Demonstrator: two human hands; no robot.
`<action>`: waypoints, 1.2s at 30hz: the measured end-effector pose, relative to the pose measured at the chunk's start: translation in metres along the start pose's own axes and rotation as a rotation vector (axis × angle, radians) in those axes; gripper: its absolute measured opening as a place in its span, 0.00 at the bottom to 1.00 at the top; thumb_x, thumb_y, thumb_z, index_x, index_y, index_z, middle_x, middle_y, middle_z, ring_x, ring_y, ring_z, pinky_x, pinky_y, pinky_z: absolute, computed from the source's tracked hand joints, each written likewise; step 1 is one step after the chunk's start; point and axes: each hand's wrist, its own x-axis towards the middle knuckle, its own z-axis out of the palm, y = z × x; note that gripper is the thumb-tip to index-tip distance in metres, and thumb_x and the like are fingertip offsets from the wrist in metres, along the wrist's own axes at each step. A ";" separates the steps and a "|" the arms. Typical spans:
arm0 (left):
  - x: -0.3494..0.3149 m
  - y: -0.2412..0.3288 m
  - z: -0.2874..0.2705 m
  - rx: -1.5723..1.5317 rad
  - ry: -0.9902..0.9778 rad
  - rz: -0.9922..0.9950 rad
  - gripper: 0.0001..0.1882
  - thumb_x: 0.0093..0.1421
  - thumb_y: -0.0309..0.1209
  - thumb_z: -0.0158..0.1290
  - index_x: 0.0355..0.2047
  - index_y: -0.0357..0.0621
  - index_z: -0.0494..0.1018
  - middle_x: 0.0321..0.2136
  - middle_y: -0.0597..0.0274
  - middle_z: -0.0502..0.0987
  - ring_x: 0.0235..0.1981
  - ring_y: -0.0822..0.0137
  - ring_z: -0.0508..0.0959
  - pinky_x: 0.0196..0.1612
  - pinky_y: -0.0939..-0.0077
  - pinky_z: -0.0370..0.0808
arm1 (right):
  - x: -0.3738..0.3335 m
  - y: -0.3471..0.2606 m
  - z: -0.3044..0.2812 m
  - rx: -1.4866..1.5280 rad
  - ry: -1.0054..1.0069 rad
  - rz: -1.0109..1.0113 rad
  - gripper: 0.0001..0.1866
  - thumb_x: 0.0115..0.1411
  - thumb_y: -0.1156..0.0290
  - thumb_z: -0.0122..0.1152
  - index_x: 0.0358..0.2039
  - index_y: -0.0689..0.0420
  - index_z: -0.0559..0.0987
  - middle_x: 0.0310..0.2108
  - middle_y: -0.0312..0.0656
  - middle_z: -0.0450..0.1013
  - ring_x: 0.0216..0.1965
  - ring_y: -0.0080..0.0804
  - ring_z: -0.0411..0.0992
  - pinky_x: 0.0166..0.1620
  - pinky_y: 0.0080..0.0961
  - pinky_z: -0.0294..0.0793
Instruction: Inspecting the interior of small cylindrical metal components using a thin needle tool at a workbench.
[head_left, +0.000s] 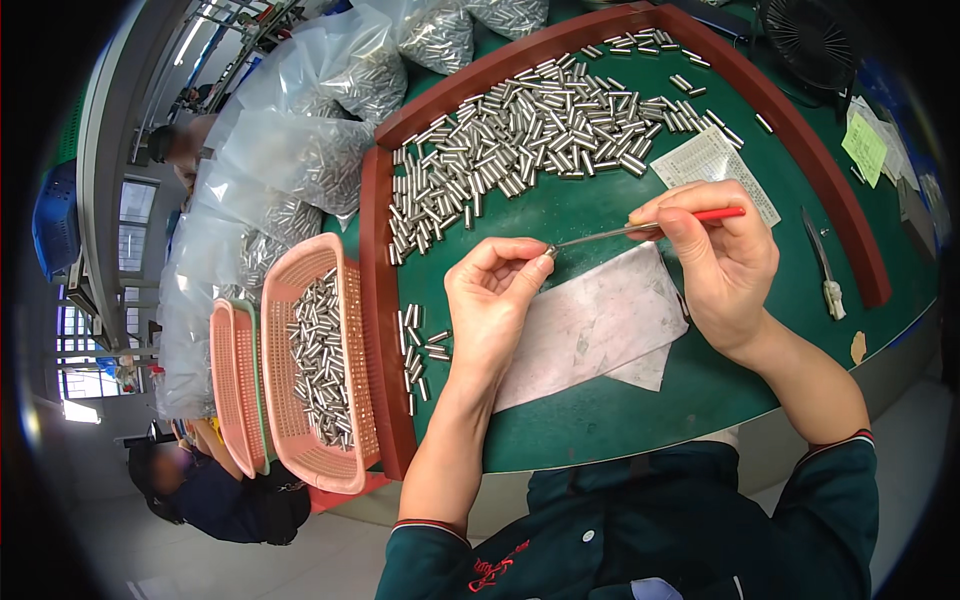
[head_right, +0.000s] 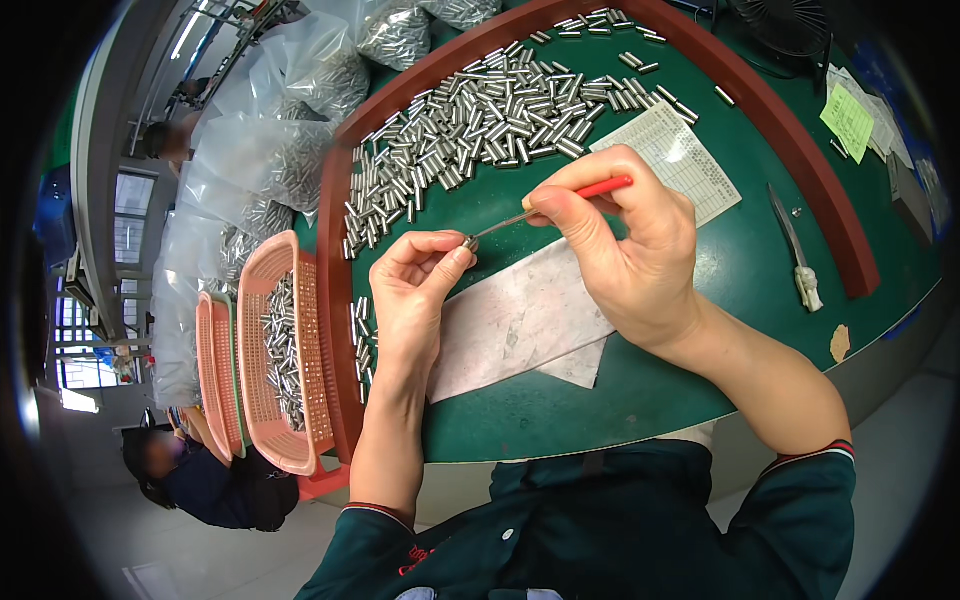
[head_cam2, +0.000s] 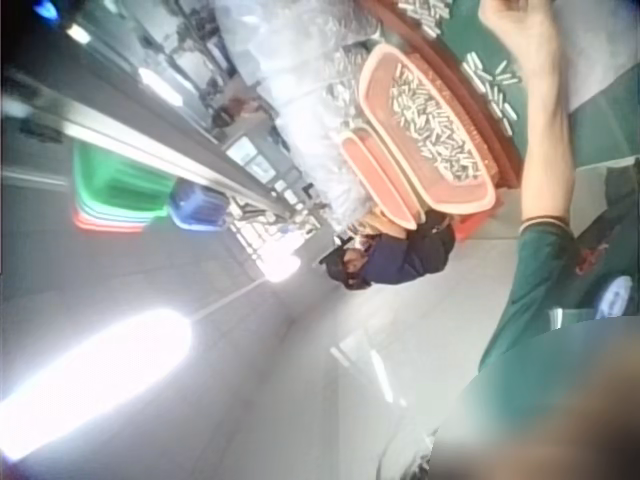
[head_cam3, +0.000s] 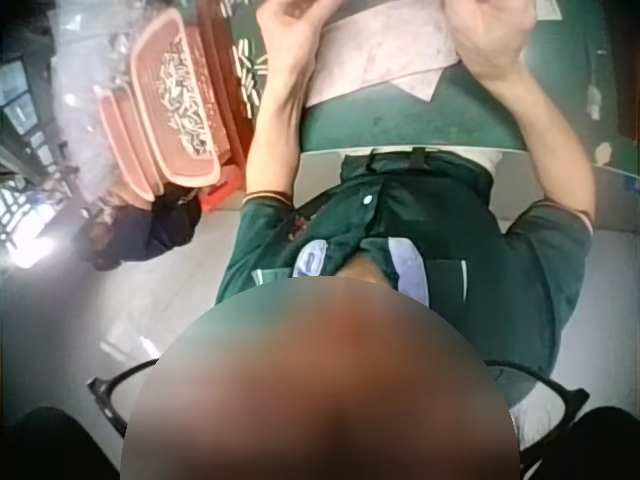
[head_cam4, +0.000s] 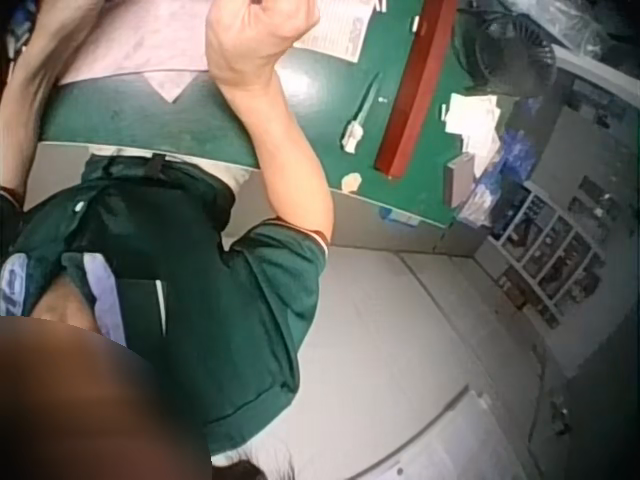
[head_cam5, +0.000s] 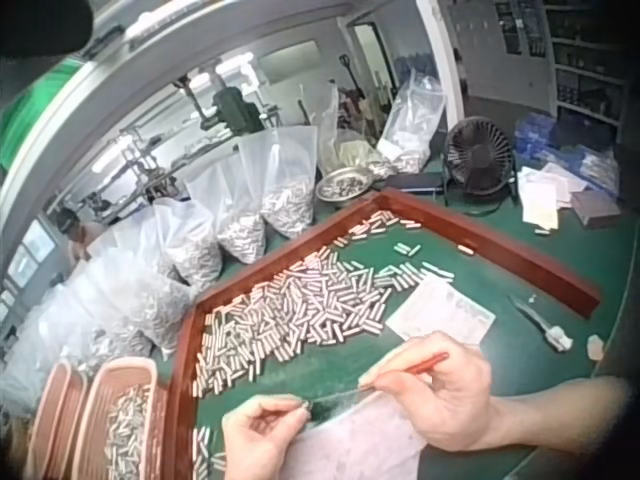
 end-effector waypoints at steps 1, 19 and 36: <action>0.000 0.000 0.000 -0.001 0.001 0.000 0.05 0.50 0.16 0.54 0.28 0.35 0.73 0.27 0.63 0.75 0.29 0.78 0.73 0.34 0.87 0.70 | 0.000 0.000 0.000 -0.016 0.005 -0.032 0.04 0.54 0.80 0.55 0.28 0.65 0.70 0.24 0.42 0.72 0.25 0.25 0.73 0.29 0.17 0.74; 0.002 -0.002 -0.002 -0.011 -0.022 0.029 0.05 0.50 0.15 0.53 0.27 0.35 0.72 0.28 0.64 0.74 0.28 0.79 0.72 0.33 0.88 0.70 | 0.000 0.000 -0.001 -0.025 -0.036 -0.100 0.03 0.53 0.81 0.55 0.27 0.64 0.70 0.23 0.43 0.72 0.22 0.26 0.71 0.26 0.17 0.71; 0.000 0.001 -0.001 0.164 0.032 0.104 0.04 0.48 0.16 0.55 0.26 0.35 0.74 0.26 0.64 0.75 0.28 0.77 0.73 0.34 0.86 0.71 | 0.004 -0.007 0.004 -0.278 -0.270 -0.249 0.08 0.45 0.81 0.62 0.25 0.63 0.72 0.21 0.43 0.71 0.21 0.34 0.71 0.19 0.21 0.69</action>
